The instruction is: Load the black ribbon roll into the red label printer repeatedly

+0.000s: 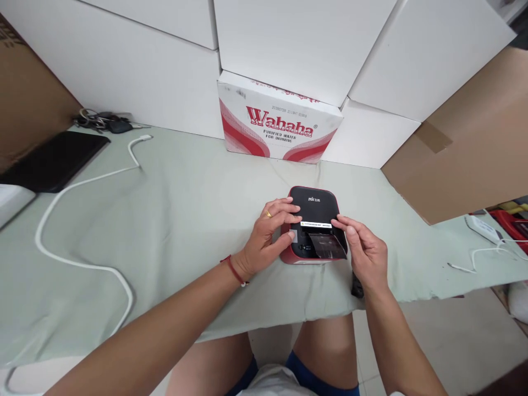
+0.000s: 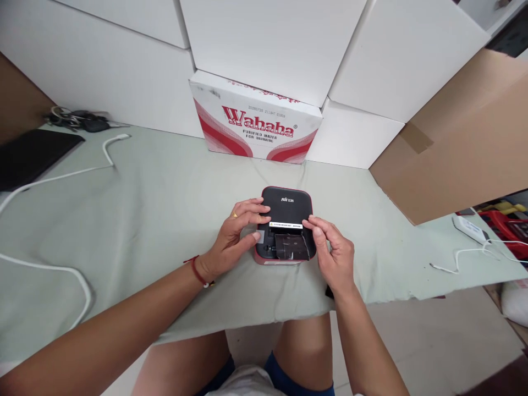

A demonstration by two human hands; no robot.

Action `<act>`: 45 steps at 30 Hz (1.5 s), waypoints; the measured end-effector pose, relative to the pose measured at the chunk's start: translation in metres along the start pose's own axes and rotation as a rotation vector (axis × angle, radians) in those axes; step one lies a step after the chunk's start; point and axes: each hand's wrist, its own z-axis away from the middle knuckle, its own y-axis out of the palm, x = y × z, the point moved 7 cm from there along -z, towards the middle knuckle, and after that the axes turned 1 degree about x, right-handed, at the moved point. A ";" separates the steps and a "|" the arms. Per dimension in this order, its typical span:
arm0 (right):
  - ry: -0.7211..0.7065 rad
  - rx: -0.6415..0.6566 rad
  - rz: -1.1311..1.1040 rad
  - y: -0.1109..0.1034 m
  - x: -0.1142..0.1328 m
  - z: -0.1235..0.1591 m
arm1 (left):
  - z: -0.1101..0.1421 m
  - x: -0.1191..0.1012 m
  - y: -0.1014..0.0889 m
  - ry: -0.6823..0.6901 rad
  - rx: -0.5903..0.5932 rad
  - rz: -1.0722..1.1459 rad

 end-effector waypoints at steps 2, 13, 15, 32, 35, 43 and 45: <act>-0.094 0.031 0.022 -0.001 0.013 0.012 | 0.002 0.000 -0.001 -0.016 0.018 0.046; -0.401 0.114 0.140 0.002 0.040 0.053 | 0.006 0.037 0.017 -0.436 0.028 0.499; -0.391 0.102 0.141 0.002 0.040 0.051 | 0.006 0.039 0.020 -0.451 0.024 0.522; -0.136 0.329 0.476 0.015 0.054 -0.052 | 0.009 0.044 0.025 -0.412 0.046 0.433; -0.090 0.647 0.758 0.052 0.045 -0.073 | 0.009 0.044 0.024 -0.400 0.039 0.397; -0.079 0.861 0.976 0.091 0.036 -0.088 | 0.007 0.045 0.023 -0.341 0.037 0.364; -0.068 0.823 0.980 0.088 0.035 -0.089 | 0.006 0.045 0.023 -0.341 0.031 0.364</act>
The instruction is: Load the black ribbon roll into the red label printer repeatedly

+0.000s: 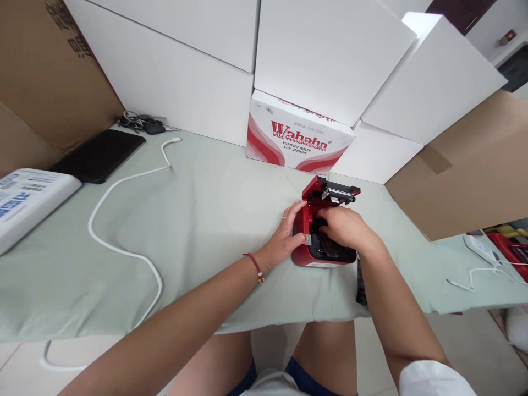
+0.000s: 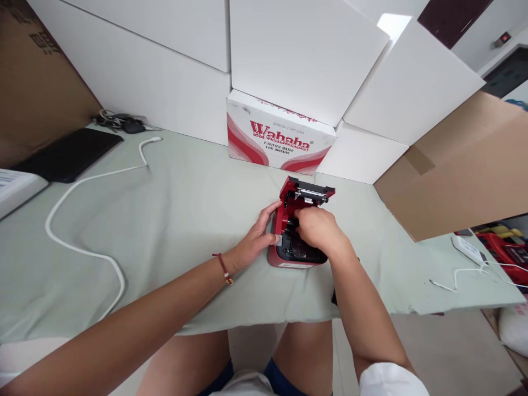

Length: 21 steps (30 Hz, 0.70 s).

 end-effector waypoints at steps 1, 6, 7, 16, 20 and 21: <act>0.016 -0.015 -0.004 -0.001 -0.001 0.002 | 0.000 0.000 0.000 -0.004 -0.003 0.004; 0.004 -0.156 -0.162 -0.020 -0.005 0.041 | 0.000 -0.004 0.001 -0.031 -0.008 0.019; -0.030 -0.200 -0.249 -0.027 -0.007 0.056 | 0.000 -0.005 0.001 -0.033 -0.008 0.023; 0.072 -0.234 -0.592 0.006 -0.101 0.149 | 0.001 -0.006 0.001 -0.060 0.009 0.033; 0.065 -0.092 -0.614 0.068 -0.093 0.125 | -0.001 -0.002 0.000 -0.087 0.010 0.043; 0.073 -0.078 -0.621 0.080 -0.089 0.120 | -0.001 -0.001 0.001 -0.092 0.011 0.052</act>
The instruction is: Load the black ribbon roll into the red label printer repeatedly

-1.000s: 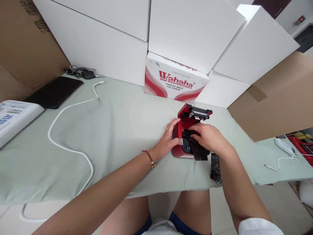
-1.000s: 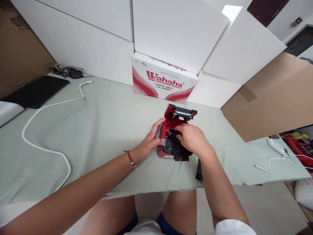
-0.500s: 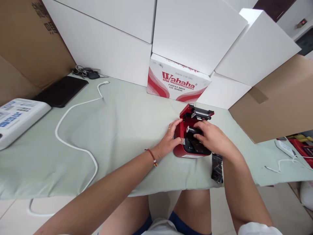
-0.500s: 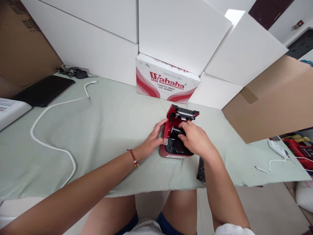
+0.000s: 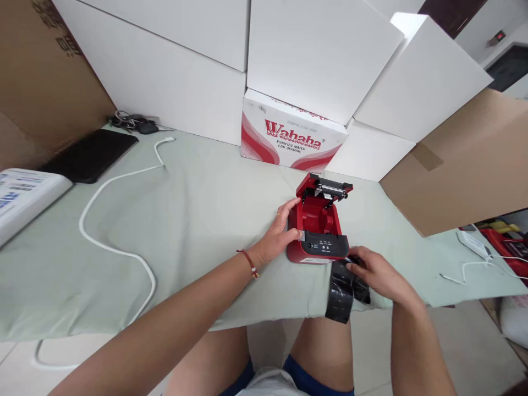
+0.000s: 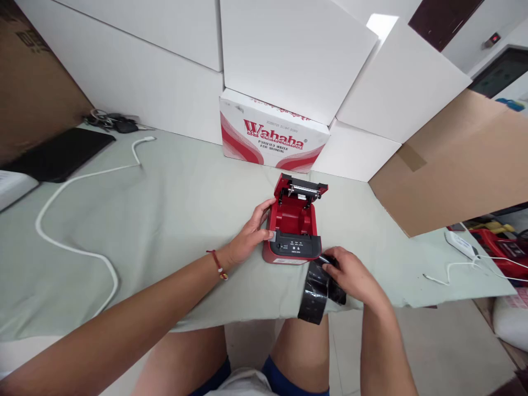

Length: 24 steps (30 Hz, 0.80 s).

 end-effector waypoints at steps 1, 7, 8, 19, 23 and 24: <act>0.015 -0.017 -0.008 0.009 -0.004 -0.003 | 0.000 0.001 0.000 -0.003 0.002 0.009; 0.221 -0.357 0.084 -0.002 -0.053 0.002 | -0.001 0.003 -0.002 0.002 -0.015 0.020; 0.230 -0.351 0.095 -0.004 -0.060 0.002 | -0.001 0.004 -0.002 0.002 -0.015 0.017; 0.247 -0.161 0.168 -0.010 -0.059 0.007 | -0.003 0.006 -0.004 0.023 -0.002 -0.013; 0.175 0.047 0.031 -0.046 -0.028 0.034 | -0.001 0.004 -0.002 0.014 -0.003 0.015; 0.142 0.070 0.014 -0.060 -0.015 0.041 | -0.001 0.003 -0.002 0.010 -0.007 0.023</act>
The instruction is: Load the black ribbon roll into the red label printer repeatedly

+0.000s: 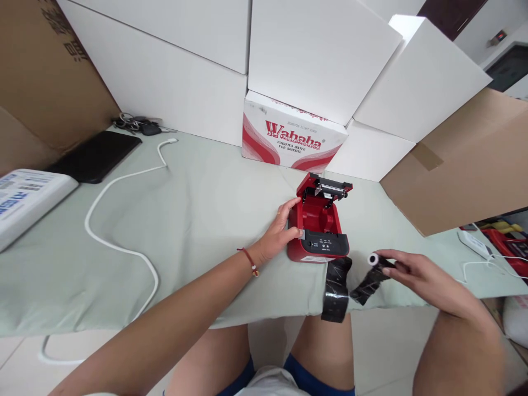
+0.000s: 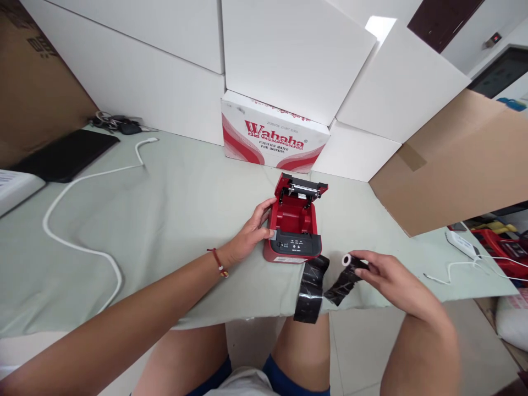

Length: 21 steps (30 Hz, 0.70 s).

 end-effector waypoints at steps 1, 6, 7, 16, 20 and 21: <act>-0.036 -0.002 0.009 -0.014 0.014 0.008 | 0.000 -0.001 0.000 -0.004 -0.005 0.005; -0.268 -0.022 0.053 -0.044 0.095 0.003 | 0.001 -0.003 0.001 -0.024 0.000 0.012; -0.300 -0.021 0.066 -0.039 0.110 -0.007 | 0.001 -0.003 0.001 -0.029 0.001 0.017; -0.240 -0.073 0.376 0.023 0.167 -0.110 | -0.001 -0.004 0.002 -0.005 0.010 -0.009; -0.241 -0.039 0.436 0.036 0.166 -0.132 | -0.001 -0.005 0.002 0.023 0.011 -0.063; -0.241 -0.035 0.439 0.038 0.165 -0.135 | 0.000 -0.007 0.002 0.051 0.008 -0.103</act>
